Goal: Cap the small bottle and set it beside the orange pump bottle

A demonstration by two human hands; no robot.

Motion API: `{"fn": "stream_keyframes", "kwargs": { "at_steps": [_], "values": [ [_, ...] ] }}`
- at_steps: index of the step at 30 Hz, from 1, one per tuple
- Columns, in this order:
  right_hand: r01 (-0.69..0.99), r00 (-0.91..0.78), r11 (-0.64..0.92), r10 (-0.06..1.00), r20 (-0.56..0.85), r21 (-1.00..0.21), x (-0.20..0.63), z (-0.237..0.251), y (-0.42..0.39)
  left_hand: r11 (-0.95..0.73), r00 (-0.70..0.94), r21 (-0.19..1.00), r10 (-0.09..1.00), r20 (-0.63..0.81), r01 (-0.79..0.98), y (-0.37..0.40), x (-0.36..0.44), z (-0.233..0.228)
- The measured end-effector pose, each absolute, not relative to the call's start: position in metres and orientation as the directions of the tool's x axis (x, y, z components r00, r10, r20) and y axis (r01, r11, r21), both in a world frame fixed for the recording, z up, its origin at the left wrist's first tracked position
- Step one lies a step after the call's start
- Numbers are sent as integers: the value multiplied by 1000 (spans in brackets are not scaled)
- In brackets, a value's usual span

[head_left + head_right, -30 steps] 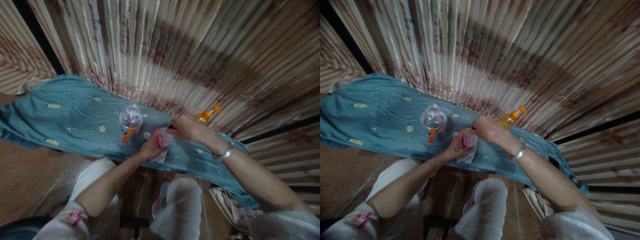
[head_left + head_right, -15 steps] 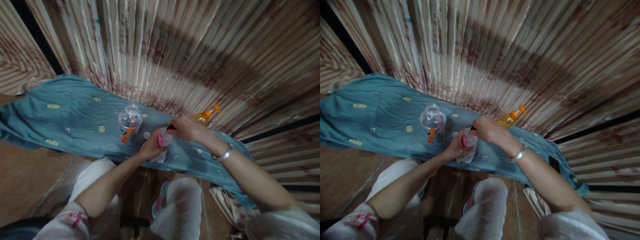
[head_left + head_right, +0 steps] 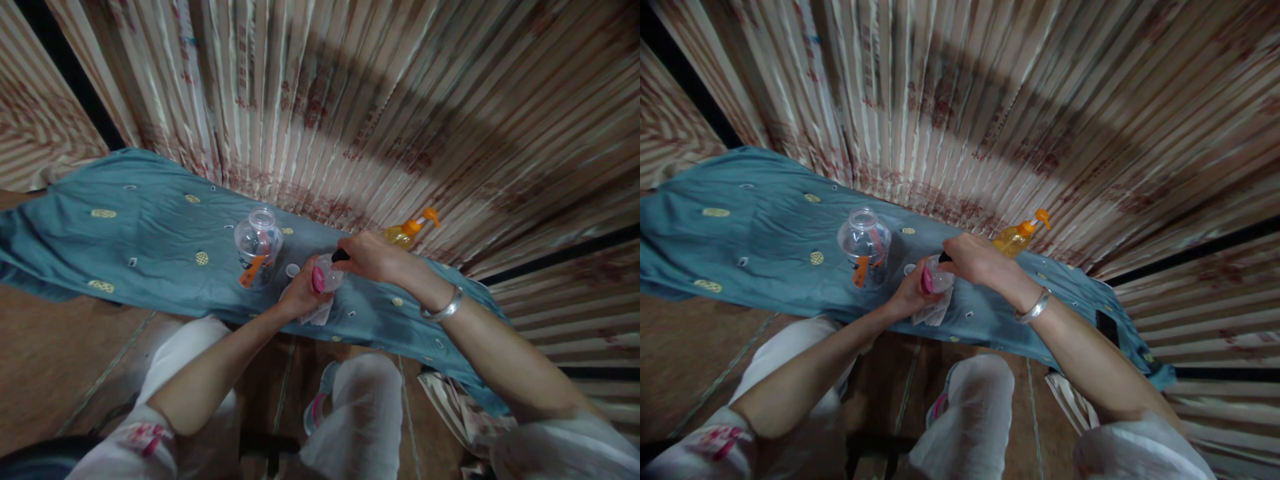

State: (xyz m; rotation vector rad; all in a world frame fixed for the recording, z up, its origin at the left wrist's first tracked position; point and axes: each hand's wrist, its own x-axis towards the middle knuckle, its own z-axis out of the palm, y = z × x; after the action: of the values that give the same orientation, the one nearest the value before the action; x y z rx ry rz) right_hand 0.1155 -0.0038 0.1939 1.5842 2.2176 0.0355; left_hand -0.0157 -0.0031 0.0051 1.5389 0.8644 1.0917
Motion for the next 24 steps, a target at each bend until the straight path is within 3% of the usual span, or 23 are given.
{"fn": "stream_keyframes", "kwargs": {
  "at_steps": [5, 14, 24],
  "values": [
    [893, -240, 338, 916, -321, 298, 111, 197, -6, -246, 331, 969, 914, 233, -4, -1, -15, 1],
    [898, -337, 406, 883, -327, 172, 117, 200, -9, -219, 346, 976, 916, 205, 3, -3, -16, 9],
    [888, -288, 386, 890, -353, 250, 113, 198, -5, -205, 354, 978, 917, 183, 24, -3, -17, 6]
  ]
}}
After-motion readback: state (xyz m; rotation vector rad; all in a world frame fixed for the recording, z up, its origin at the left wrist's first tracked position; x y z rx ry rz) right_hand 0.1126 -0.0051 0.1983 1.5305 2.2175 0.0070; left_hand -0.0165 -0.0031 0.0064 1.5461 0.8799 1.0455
